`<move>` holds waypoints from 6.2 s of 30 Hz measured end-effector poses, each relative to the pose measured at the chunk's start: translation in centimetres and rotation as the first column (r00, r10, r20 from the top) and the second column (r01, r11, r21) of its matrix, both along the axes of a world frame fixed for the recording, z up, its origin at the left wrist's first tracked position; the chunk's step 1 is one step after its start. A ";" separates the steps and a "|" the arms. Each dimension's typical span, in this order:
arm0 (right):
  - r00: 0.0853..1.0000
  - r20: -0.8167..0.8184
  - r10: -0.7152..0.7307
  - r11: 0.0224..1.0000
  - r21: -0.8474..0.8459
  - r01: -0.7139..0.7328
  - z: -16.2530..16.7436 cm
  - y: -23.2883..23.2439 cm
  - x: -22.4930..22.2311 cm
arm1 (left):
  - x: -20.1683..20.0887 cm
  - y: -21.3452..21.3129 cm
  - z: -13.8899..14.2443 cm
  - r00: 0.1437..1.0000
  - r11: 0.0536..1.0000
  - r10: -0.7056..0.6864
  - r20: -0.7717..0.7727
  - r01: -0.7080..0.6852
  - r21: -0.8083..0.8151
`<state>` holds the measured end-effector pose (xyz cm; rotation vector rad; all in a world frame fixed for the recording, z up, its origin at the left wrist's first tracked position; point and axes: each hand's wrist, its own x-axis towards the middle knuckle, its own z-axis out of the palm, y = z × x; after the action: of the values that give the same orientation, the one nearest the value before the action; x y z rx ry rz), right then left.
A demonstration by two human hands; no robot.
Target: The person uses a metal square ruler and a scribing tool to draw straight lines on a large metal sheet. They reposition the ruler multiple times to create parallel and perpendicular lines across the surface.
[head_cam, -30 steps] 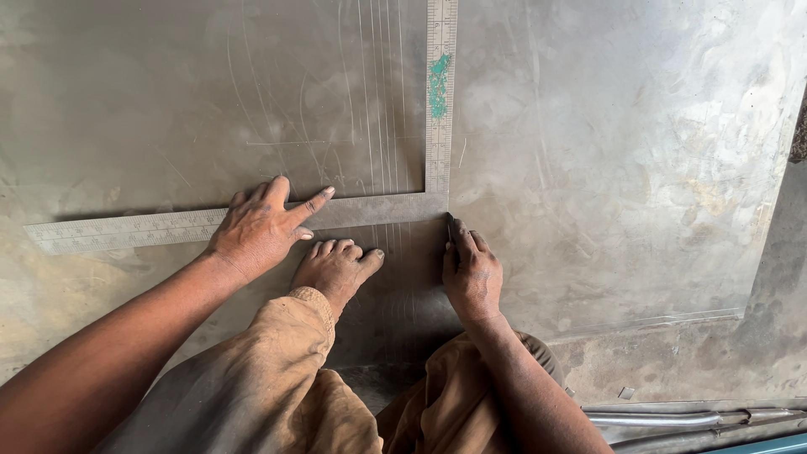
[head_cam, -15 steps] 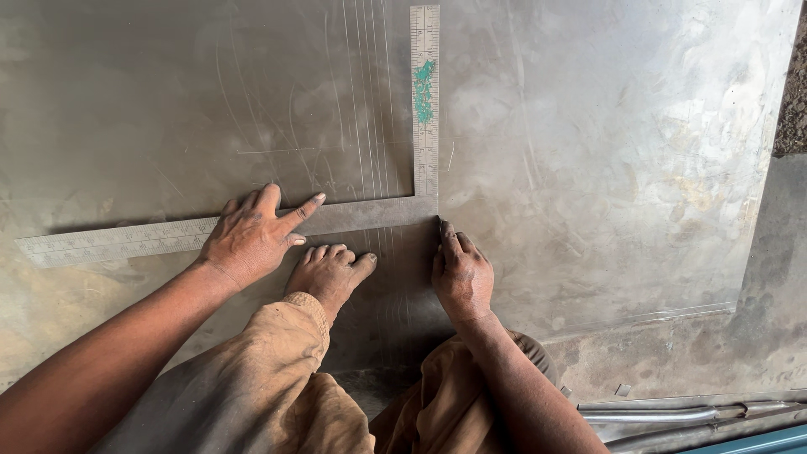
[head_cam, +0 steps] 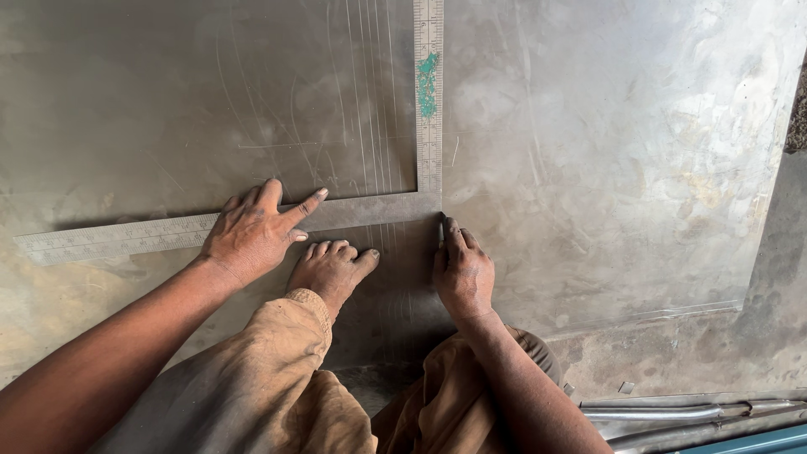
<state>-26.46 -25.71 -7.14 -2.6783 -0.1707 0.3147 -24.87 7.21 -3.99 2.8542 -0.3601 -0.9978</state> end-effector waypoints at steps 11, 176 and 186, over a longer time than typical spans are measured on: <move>0.995 -0.090 -0.037 0.998 -0.061 0.032 -0.1 0.9 0.0 | 0.4 0.3 0.2 0.998 0.999 0.001 -0.057 0.002 0.048; 0.999 -0.026 0.035 0.999 -0.029 -0.036 -0.1 -2.1 14.2 | 0.9 -5.8 -0.4 0.935 0.980 -0.139 -0.325 0.178 0.093; 0.992 -0.057 0.109 0.992 -0.057 -0.113 2.5 -7.0 1.1 | 0.9 -6.0 0.1 0.951 0.984 -0.130 -0.281 0.160 0.084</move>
<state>-25.33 -32.69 -4.66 -2.7217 -0.2990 0.4330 -23.98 1.22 -3.88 2.7567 -0.5099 -1.4609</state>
